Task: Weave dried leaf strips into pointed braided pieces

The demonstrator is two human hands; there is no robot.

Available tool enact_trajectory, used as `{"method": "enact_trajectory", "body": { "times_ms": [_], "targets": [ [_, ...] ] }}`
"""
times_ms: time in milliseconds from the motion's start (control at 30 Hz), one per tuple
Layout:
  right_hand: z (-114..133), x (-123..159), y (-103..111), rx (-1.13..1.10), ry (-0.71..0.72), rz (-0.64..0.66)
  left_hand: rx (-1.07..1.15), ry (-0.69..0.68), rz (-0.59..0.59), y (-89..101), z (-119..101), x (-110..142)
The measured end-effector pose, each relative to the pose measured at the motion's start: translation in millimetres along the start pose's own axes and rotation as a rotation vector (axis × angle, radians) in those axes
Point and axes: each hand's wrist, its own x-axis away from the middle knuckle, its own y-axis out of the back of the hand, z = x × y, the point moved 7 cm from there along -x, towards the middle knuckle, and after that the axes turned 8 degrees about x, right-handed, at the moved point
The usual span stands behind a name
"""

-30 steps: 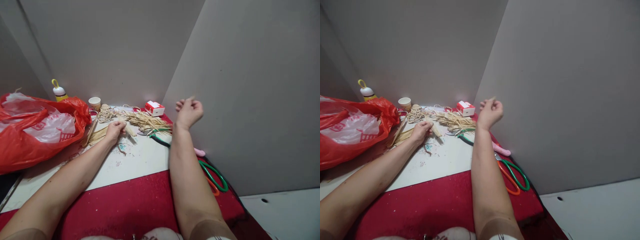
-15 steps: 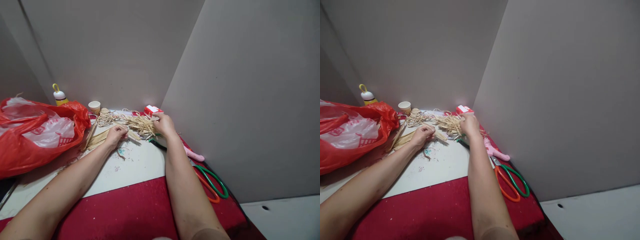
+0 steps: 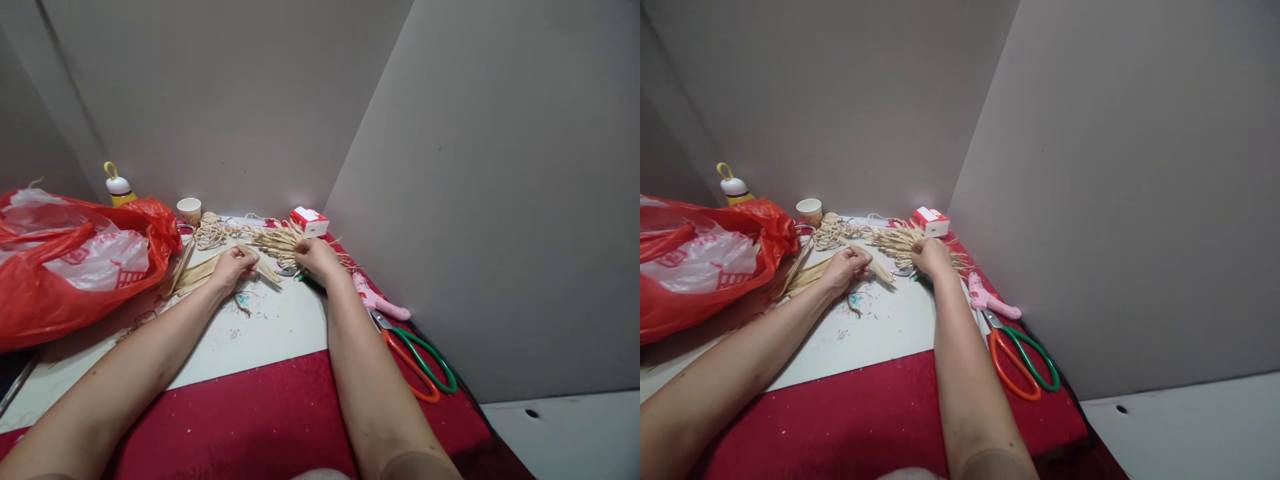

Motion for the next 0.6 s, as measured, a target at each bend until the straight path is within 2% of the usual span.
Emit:
{"method": "enact_trajectory", "body": {
  "times_ms": [67, 167, 267, 333, 400, 600],
  "targets": [
    [4.5, -0.2, 11.0, -0.098, 0.021, -0.024, -0.015, 0.008, 0.033, -1.5, 2.1, -0.7],
    [31.1, 3.8, 24.2, -0.345, 0.162, -0.027, -0.022, 0.018, 0.079, -3.5, 3.8, -1.4],
    [61.8, 13.3, 17.1, -0.567, 0.273, 0.177, -0.009, 0.039, 0.113, -5.6, 4.3, -0.8],
    [72.7, 19.4, 6.8, -0.61, 0.257, 0.314, 0.002, 0.05, 0.129, -7.3, 3.7, 0.3],
    [76.4, 22.4, -0.6, -0.638, 0.222, 0.376, 0.011, 0.052, 0.136, -8.9, 2.3, 1.4],
    [72.5, 19.0, -5.7, -0.758, 0.173, 0.345, 0.014, 0.055, 0.143, -11.6, 1.5, 2.7]
  ]
}}
